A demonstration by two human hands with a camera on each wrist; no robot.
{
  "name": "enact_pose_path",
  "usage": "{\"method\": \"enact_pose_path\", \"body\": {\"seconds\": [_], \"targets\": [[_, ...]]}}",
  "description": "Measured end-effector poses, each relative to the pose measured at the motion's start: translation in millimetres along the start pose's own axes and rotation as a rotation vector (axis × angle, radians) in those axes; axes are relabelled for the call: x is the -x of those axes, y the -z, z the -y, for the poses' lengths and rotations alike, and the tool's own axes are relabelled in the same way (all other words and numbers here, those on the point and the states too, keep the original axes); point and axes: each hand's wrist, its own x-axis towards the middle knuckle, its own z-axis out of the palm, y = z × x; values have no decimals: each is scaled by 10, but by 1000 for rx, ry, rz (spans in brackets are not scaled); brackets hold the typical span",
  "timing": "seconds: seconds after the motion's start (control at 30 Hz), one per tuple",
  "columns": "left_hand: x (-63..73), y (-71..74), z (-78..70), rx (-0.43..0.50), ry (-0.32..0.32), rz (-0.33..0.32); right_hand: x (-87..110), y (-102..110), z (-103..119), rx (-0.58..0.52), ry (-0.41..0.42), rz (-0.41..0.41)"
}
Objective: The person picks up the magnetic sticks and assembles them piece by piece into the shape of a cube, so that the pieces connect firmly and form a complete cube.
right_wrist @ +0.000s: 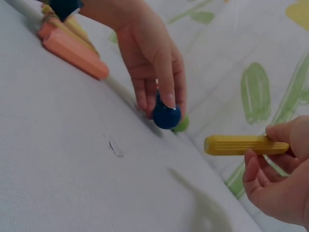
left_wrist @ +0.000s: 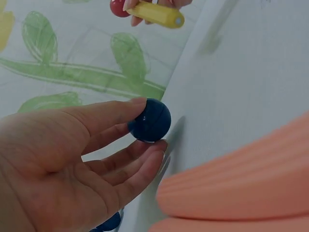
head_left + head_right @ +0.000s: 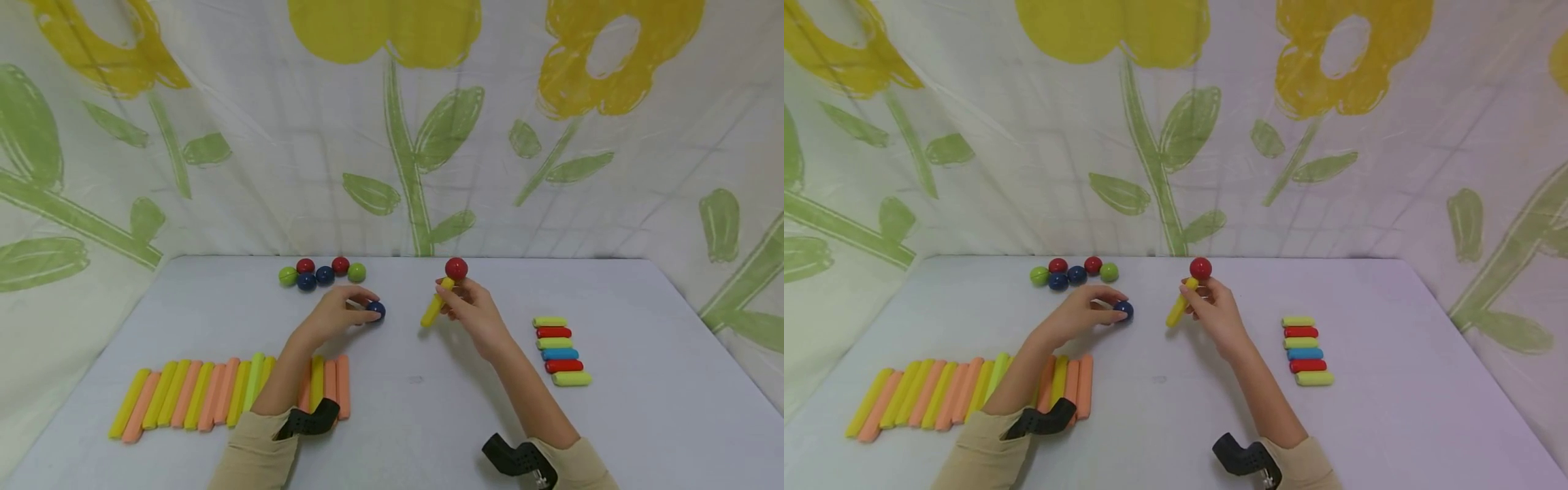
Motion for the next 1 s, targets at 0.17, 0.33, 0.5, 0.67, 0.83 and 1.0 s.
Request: {"method": "enact_pose_path", "body": {"seconds": [0.17,0.33,0.5,0.67,0.83,1.0], "targets": [[11,-15,-39,106,-21,37,1,-33,-22,-115,-35,-7],[1,-51,-100,187,-51,84,2,-71,-28,-272,-66,-12],[4,-92,-157,241,-57,109,13,-92,-14,-353,-87,-64],[12,-117,-186,271,-41,93,14,-90,-15,-367,-89,-98],[6,-133,-214,274,-21,38,-5,-67,-27,-348,-69,-82],[-29,-158,-261,279,-3,-45,-28,-16,-16,-296,-71,-66]]}}
